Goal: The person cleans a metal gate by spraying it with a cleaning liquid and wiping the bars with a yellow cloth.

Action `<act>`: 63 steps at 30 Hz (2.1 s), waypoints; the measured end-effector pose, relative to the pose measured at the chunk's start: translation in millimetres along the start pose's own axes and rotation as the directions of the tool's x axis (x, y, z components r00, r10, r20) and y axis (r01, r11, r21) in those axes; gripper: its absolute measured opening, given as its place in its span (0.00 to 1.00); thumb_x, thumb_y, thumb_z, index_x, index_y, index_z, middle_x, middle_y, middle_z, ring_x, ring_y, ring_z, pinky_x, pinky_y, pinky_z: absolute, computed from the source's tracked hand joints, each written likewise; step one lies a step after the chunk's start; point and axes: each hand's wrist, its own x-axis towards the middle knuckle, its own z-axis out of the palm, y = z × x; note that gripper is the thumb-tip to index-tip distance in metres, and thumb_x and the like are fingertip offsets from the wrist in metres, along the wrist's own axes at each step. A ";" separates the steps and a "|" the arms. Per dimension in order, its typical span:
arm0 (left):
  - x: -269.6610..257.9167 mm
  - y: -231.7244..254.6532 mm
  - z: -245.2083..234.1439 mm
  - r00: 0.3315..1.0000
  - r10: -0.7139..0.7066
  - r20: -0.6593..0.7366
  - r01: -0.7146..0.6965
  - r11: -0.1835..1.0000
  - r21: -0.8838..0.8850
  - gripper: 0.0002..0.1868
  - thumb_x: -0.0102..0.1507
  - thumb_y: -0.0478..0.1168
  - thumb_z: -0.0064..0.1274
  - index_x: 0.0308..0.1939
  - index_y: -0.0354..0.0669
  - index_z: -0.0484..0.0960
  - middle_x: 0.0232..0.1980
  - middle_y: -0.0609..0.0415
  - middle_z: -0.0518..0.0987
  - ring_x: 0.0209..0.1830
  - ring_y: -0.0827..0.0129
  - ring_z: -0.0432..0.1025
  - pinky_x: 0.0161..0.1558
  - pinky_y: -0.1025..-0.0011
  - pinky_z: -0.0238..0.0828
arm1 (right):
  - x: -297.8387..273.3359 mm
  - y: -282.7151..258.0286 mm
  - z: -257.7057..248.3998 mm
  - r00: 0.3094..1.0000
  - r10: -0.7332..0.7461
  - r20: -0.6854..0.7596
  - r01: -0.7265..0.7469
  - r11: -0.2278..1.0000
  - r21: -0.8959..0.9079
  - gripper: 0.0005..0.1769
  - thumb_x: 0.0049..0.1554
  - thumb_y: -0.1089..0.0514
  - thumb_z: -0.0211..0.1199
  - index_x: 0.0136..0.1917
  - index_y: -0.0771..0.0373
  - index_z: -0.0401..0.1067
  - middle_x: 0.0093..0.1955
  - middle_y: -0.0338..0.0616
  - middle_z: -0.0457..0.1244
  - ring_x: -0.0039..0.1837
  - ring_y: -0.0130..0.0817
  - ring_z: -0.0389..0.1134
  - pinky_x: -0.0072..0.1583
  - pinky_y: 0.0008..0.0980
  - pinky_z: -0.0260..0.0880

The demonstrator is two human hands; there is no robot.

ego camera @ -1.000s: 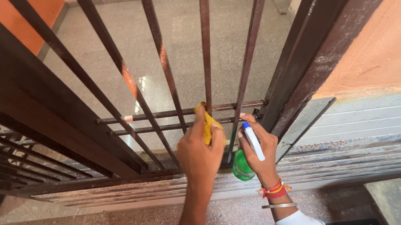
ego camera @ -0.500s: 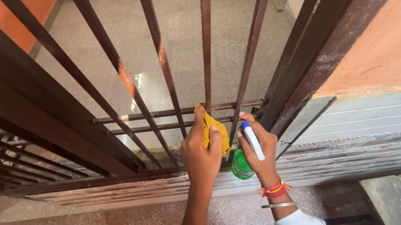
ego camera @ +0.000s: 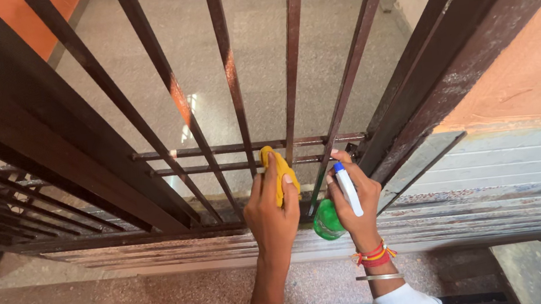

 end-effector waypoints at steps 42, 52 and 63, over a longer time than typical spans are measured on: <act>-3.8 -29.0 5.3 0.756 -0.131 0.641 0.448 -0.611 -0.653 0.16 0.72 0.47 0.43 0.53 0.37 0.75 0.39 0.49 0.77 0.30 0.65 0.68 0.31 0.68 0.64 | -0.2 -4.5 -3.5 0.999 -0.019 0.029 0.017 0.996 0.089 0.10 0.55 0.73 0.61 0.51 0.71 0.71 0.60 0.43 0.69 0.38 0.20 0.69 0.41 0.24 0.70; -4.1 -37.7 6.9 0.821 -0.012 0.570 0.385 -0.726 -0.570 0.15 0.73 0.47 0.43 0.55 0.40 0.75 0.43 0.53 0.78 0.29 0.68 0.67 0.35 0.69 0.65 | 1.0 -5.5 -5.5 0.999 -0.045 0.029 0.043 0.998 0.048 0.08 0.54 0.73 0.63 0.49 0.70 0.71 0.59 0.44 0.70 0.37 0.20 0.69 0.40 0.24 0.69; -19.8 15.7 1.6 0.976 -0.203 0.078 0.203 0.721 -0.662 0.26 0.73 0.45 0.46 0.74 0.38 0.70 0.61 0.47 0.81 0.58 0.60 0.79 0.56 0.61 0.77 | -0.3 -5.0 -3.9 0.999 0.020 0.027 -0.021 0.999 0.045 0.16 0.56 0.72 0.63 0.59 0.70 0.74 0.45 0.44 0.69 0.37 0.21 0.68 0.41 0.24 0.68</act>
